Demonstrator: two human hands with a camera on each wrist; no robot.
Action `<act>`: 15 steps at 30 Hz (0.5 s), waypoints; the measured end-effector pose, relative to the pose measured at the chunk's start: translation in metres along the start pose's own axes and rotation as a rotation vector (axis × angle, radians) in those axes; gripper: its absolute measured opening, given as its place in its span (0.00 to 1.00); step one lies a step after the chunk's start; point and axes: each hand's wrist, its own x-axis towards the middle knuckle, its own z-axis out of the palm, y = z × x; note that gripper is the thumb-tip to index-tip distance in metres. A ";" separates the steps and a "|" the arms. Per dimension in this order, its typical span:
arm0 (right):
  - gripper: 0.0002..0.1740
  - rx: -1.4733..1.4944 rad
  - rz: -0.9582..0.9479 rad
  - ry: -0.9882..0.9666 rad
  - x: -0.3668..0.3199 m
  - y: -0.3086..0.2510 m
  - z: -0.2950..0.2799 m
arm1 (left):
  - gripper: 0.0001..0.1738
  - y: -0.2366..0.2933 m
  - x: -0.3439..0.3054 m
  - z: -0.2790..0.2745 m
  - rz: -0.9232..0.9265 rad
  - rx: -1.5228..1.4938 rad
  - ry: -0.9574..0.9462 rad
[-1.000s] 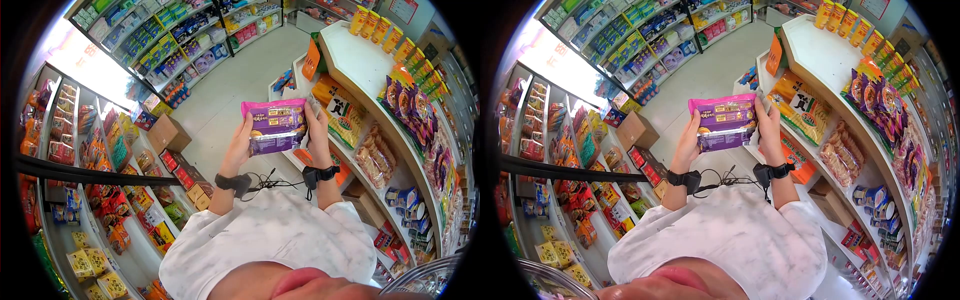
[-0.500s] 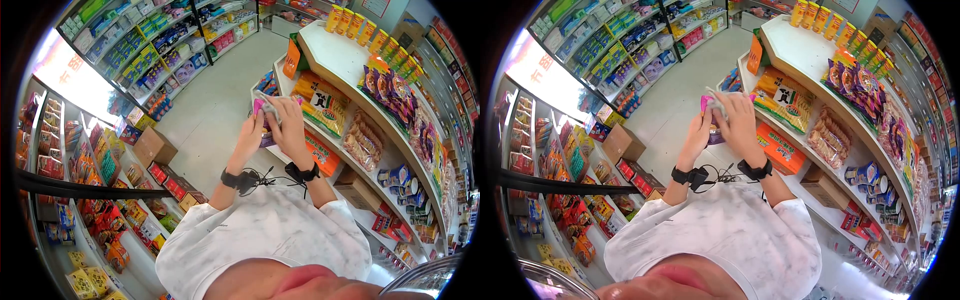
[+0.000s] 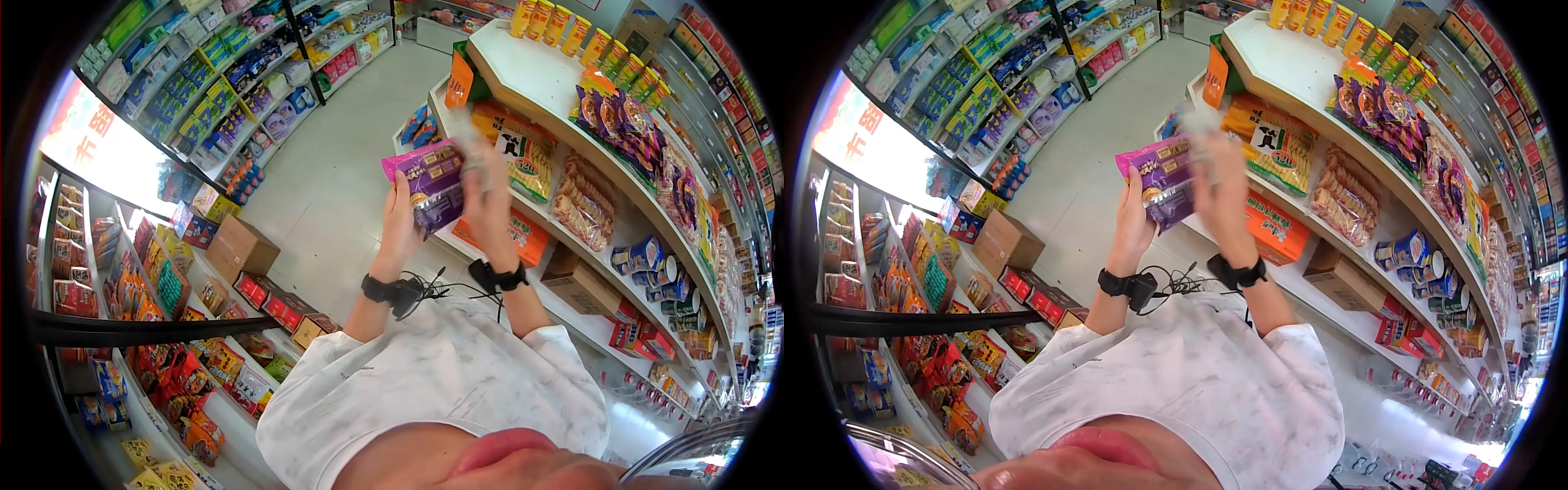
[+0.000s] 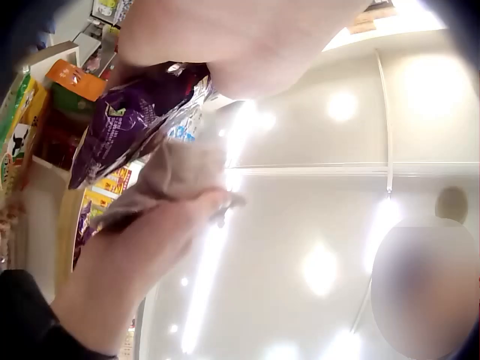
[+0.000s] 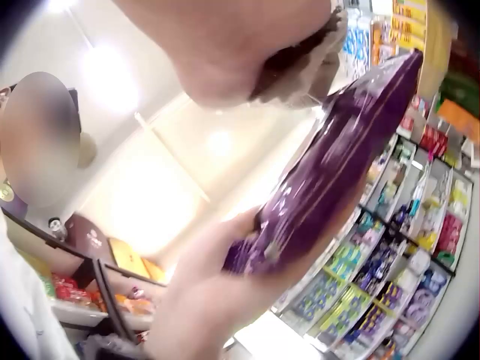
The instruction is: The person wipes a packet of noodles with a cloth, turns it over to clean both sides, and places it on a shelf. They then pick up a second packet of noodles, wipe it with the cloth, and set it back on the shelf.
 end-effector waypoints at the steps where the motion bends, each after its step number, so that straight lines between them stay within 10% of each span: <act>1: 0.24 -0.052 -0.139 -0.144 -0.006 -0.015 0.009 | 0.29 -0.003 -0.002 -0.002 0.009 -0.034 0.016; 3: 0.26 -0.272 -0.277 -0.309 -0.019 -0.043 0.021 | 0.28 -0.006 -0.004 -0.008 0.024 -0.097 0.046; 9: 0.28 -0.120 0.111 -0.100 -0.022 -0.003 0.045 | 0.28 -0.003 -0.015 -0.031 0.001 -0.084 0.014; 15: 0.30 1.087 1.108 -0.065 -0.049 0.033 0.014 | 0.28 0.010 -0.023 -0.046 0.030 -0.135 0.191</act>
